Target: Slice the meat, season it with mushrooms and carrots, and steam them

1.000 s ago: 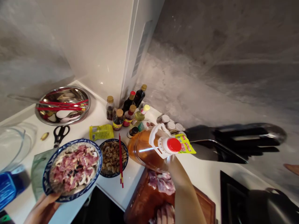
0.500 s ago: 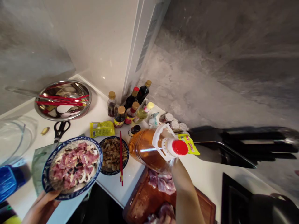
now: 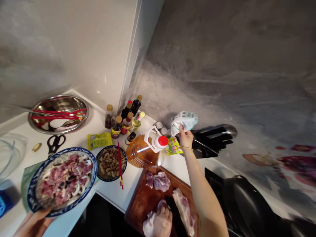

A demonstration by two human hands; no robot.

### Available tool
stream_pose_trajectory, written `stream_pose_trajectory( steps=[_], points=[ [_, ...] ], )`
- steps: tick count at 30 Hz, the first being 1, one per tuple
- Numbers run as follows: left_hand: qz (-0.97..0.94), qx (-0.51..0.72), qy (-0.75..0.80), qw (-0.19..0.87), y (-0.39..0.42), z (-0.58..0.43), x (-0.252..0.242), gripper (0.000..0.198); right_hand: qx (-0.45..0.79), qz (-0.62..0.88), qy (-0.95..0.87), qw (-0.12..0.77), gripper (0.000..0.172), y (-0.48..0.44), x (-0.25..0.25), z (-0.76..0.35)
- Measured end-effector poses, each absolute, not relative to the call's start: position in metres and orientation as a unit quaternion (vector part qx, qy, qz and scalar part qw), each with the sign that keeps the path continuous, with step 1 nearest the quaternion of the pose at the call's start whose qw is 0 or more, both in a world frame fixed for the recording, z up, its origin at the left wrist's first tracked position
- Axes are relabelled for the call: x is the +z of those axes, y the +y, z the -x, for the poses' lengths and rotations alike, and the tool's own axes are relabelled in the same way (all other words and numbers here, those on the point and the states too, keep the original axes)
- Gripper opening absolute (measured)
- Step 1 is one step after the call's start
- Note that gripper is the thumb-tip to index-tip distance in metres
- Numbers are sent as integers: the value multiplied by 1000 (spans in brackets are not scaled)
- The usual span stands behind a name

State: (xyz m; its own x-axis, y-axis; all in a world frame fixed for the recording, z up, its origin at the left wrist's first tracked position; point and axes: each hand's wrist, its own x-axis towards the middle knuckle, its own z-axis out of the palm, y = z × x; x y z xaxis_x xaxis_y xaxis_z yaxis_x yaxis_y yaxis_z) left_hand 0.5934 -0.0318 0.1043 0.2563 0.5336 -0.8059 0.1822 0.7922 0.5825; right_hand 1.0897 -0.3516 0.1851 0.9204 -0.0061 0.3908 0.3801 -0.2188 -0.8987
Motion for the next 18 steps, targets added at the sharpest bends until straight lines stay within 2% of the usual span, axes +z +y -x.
stream_pose_trajectory(
  steps=[3, 7, 10, 12, 14, 18],
  points=[
    [-268, 107, 577, 764, -34, -584, 109, 60, -175, 692, -123, 689, 26, -351, 245, -1067],
    [-263, 160, 551, 776, -35, -563, 115, 58, -182, 648, -169, 720, 30, -324, 316, -999],
    [-262, 204, 543, 771, -32, -535, 114, 55, -102, 616, -197, 756, 13, -286, 337, -931],
    [-264, 234, 527, 773, -29, -513, 113, 52, -3, 603, -171, 779, 14, -254, 328, -885],
    [-268, 260, 511, 774, -26, -489, 110, 49, 89, 598, -134, 785, 26, -218, 299, -841],
    [-259, 304, 492, 774, -22, -448, 104, 48, 165, 603, -95, 775, 33, -138, 197, -765]
  ],
)
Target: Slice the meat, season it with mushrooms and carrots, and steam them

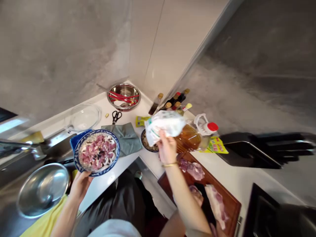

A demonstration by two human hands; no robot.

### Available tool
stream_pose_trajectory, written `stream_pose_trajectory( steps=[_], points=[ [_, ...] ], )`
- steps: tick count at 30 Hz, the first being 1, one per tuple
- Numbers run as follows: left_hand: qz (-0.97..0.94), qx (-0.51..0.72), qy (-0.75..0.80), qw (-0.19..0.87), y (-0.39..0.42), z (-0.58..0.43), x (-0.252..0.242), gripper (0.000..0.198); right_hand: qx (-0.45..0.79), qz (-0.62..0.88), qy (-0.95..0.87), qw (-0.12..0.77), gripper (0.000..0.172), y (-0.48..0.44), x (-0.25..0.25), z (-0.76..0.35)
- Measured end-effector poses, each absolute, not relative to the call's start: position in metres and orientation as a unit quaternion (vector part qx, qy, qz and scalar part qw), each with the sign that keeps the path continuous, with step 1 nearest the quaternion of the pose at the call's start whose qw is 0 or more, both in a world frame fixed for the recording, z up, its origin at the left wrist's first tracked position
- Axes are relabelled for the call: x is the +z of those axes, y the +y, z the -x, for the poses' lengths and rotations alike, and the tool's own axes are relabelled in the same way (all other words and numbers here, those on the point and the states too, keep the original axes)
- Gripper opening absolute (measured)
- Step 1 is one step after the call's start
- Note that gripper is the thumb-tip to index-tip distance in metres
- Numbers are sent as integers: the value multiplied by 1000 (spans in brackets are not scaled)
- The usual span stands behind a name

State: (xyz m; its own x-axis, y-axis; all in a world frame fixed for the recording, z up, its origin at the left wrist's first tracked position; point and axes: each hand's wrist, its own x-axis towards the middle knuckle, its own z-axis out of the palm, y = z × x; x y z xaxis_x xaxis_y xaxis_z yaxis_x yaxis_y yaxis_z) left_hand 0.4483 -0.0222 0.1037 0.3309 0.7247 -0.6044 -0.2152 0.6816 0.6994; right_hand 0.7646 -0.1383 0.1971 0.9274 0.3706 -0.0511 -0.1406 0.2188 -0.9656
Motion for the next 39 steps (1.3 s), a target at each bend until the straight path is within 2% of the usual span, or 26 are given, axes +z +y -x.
stream_pose_trajectory(
  steps=[3, 7, 9, 12, 20, 24, 27, 36, 39],
  points=[
    [-245, 349, 476, 769, -22, -430, 95, 51, 101, 662, -56, 740, 39, -87, 111, -717],
    [-245, 360, 464, 772, -19, -424, 77, 55, -27, 781, -32, 623, 45, -57, 16, -669],
    [-250, 356, 447, 782, -17, -428, 64, 56, -53, 804, -43, 591, 45, -55, -17, -653],
    [-256, 349, 421, 797, -12, -442, 43, 54, -30, 813, -73, 577, 46, -60, -45, -638],
    [-261, 336, 396, 814, 5, -479, 4, 71, 124, 810, -155, 551, 55, -75, -52, -634],
    [-270, 304, 404, 819, 18, -480, -9, 73, 320, 712, -239, 577, 85, -100, -43, -662],
    [-275, 287, 415, 818, 26, -479, -15, 76, 423, 682, -296, 517, 97, -110, -34, -703],
    [-296, 262, 468, 790, 24, -488, -6, 56, 432, 622, -534, 376, 59, -50, -2, -787],
    [-268, 283, 461, 797, 22, -486, -5, 65, 463, 615, -527, 360, 42, -44, 4, -788]
  ],
)
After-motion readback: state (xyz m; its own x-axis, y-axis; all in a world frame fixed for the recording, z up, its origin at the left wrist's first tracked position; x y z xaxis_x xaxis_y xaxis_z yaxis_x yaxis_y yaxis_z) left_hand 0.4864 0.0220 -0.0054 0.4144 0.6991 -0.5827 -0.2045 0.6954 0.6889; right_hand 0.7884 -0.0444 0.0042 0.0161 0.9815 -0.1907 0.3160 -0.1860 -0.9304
